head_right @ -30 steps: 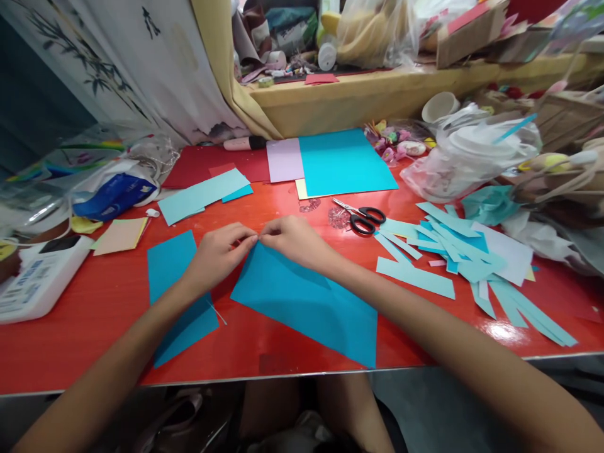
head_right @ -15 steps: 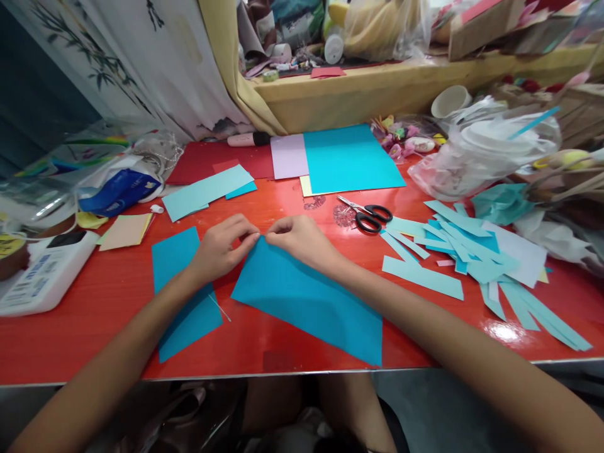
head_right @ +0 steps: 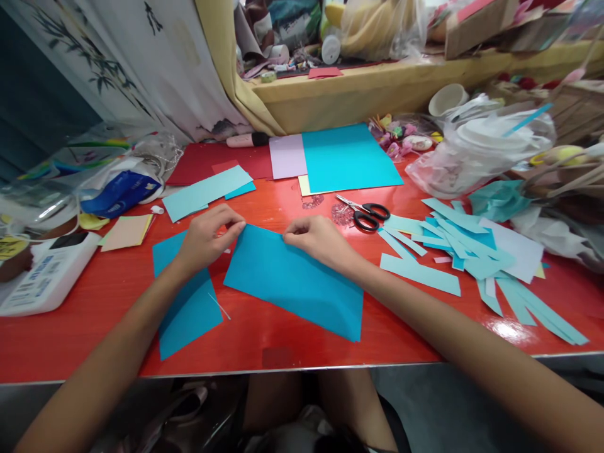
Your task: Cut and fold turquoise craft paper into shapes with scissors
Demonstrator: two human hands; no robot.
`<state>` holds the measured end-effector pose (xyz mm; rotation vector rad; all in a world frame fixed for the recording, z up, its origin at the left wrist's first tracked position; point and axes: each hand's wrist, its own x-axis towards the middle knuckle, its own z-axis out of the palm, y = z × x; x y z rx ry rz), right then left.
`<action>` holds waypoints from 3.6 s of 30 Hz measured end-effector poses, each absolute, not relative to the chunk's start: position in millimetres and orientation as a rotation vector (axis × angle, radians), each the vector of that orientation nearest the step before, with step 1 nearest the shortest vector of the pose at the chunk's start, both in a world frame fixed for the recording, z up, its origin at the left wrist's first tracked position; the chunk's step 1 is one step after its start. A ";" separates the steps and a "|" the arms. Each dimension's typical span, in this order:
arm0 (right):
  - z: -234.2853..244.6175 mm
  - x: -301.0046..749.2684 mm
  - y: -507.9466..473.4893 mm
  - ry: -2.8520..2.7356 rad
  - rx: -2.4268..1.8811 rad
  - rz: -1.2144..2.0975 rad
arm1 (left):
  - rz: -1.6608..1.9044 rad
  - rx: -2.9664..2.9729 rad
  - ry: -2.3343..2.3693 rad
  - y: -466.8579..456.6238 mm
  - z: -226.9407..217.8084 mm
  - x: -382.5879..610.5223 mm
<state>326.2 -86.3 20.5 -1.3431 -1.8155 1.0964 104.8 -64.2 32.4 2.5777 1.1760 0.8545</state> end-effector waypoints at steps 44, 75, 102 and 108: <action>17.1 408.7 -113.0 -1.692 -1.694 0.849 | 0.969 2.443 1.469 -35.6 40.1 52.3; 19.2 259.0 -43.3 -2.157 -1.142 0.806 | 0.729 2.723 1.269 -50.2 11.7 84.1; 22.8 255.8 -54.1 -1.916 -1.073 0.878 | 0.683 2.945 1.571 -56.7 13.2 91.2; 22.4 256.3 -55.0 -1.916 -1.012 0.833 | 0.731 3.010 1.662 -56.4 16.7 87.7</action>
